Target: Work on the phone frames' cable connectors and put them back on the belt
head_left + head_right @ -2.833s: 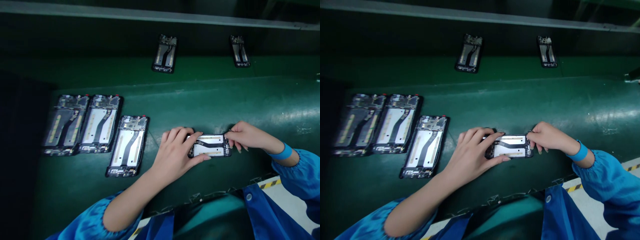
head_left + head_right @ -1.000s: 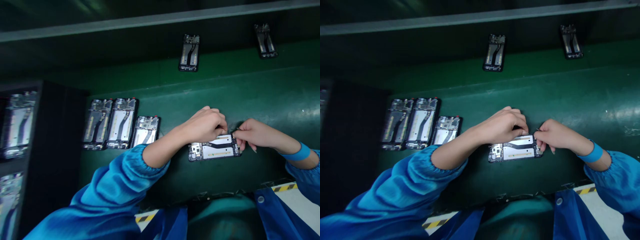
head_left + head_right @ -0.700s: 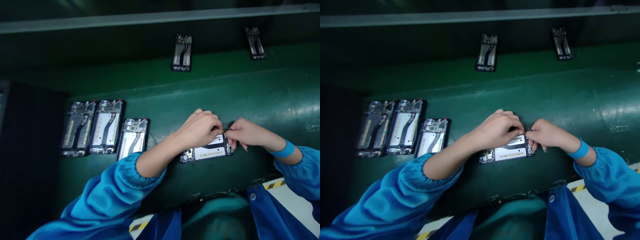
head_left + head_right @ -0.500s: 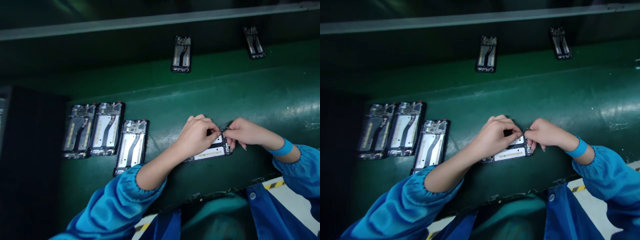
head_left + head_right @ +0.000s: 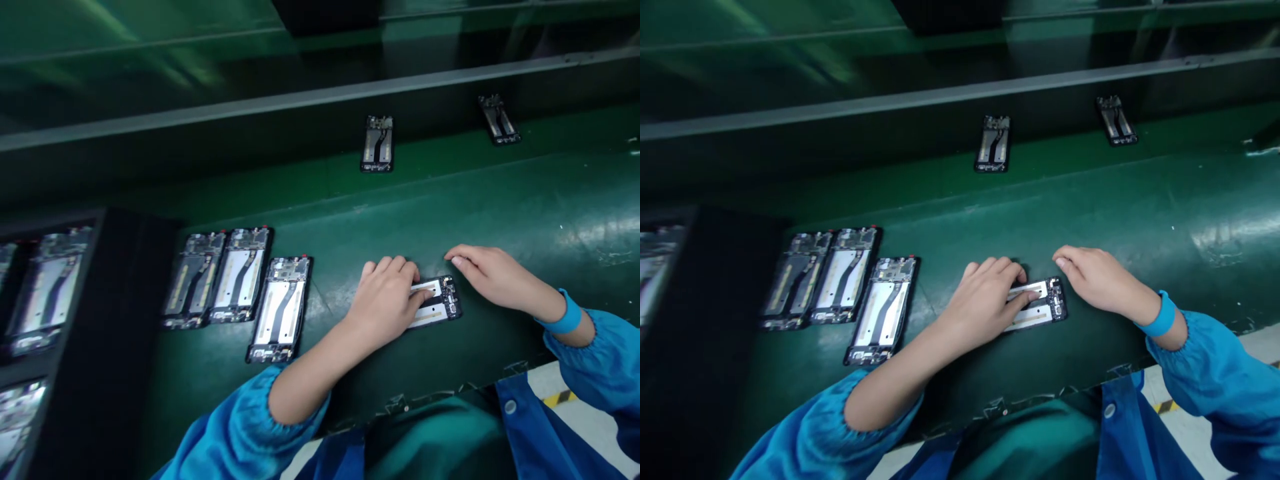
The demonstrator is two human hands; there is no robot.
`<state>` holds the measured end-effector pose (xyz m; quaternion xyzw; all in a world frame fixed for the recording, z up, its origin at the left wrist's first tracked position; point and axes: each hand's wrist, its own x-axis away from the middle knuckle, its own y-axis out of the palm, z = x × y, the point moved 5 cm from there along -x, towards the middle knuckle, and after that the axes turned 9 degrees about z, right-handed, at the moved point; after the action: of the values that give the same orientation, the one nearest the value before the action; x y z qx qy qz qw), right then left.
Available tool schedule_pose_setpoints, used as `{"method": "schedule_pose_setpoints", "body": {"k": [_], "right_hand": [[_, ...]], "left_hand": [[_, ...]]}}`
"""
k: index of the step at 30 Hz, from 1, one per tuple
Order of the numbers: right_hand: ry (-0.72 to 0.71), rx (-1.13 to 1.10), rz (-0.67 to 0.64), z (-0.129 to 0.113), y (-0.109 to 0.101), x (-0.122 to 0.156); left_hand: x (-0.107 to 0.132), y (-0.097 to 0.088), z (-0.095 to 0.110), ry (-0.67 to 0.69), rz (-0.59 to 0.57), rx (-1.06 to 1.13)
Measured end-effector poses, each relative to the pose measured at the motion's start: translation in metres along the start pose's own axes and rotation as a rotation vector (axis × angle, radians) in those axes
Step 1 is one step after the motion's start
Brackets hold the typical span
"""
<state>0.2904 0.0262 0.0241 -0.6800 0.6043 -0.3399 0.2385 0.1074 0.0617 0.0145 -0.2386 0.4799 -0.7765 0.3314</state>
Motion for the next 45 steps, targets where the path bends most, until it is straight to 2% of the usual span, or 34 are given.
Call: {"method": "schedule_pose_setpoints", "body": {"k": [3,5,7,8,9,10,12,14,17,19,22,25,27,29,31,34,36,38,41,43,45], "right_hand": [[-0.134,0.020,-0.163,-0.009,0.007,-0.008],[-0.167,-0.094,-0.167,-0.007,0.002,-0.028],[-0.087,-0.257,0.013,0.007,-0.015,-0.059],[0.013,-0.318,0.151,0.019,-0.025,-0.077],[0.146,-0.353,0.302,0.034,-0.035,-0.092],[0.278,-0.349,0.442,0.048,-0.043,-0.106],[0.337,-0.321,0.577,0.062,-0.052,-0.133],[0.345,-0.290,0.649,0.070,-0.054,-0.153],[0.336,-0.216,0.750,0.076,-0.054,-0.165],[0.332,-0.160,0.811,0.079,-0.055,-0.162],[0.286,-0.105,0.790,0.079,-0.053,-0.150],[0.210,-0.079,0.717,0.072,-0.045,-0.138],[0.162,-0.027,0.680,0.067,-0.040,-0.133],[0.122,0.047,0.649,0.061,-0.035,-0.131],[0.095,0.090,0.632,0.057,-0.032,-0.128],[0.056,0.066,0.620,0.053,-0.030,-0.120],[0.032,0.060,0.609,0.050,-0.029,-0.110],[0.027,0.075,0.590,0.049,-0.029,-0.096],[0.057,0.112,0.511,0.044,-0.027,-0.071],[0.064,0.128,0.393,0.036,-0.023,-0.053],[0.048,0.132,0.217,0.024,-0.014,-0.036]], "left_hand": [[-0.006,-0.011,-0.003,0.098,-0.071,0.022],[-0.028,-0.031,-0.012,0.142,-0.008,0.028],[-0.064,-0.056,-0.034,0.072,0.168,-0.006],[-0.085,-0.069,-0.052,-0.054,0.285,-0.026],[-0.103,-0.080,-0.074,-0.260,0.386,-0.029],[-0.120,-0.085,-0.096,-0.472,0.423,-0.023],[-0.154,-0.084,-0.123,-0.625,0.370,-0.011],[-0.183,-0.077,-0.139,-0.685,0.298,0.023],[-0.208,-0.069,-0.144,-0.687,0.243,0.086],[-0.212,-0.068,-0.140,-0.662,0.224,0.138],[-0.187,-0.065,-0.127,-0.606,0.186,0.204],[-0.127,-0.053,-0.112,-0.536,0.077,0.216],[-0.081,-0.042,-0.102,-0.483,-0.060,0.206],[-0.047,-0.037,-0.092,-0.414,-0.172,0.174],[-0.036,-0.042,-0.077,-0.209,-0.134,0.076],[-0.046,-0.051,-0.050,0.205,-0.006,-0.011],[-0.053,-0.045,-0.037,0.354,-0.044,0.003],[-0.053,-0.035,-0.031,0.367,-0.068,-0.026],[-0.032,-0.020,-0.028,0.225,0.043,-0.110],[-0.009,-0.012,-0.028,0.113,0.139,-0.111],[0.012,-0.005,-0.027,0.051,0.209,-0.071]]}}
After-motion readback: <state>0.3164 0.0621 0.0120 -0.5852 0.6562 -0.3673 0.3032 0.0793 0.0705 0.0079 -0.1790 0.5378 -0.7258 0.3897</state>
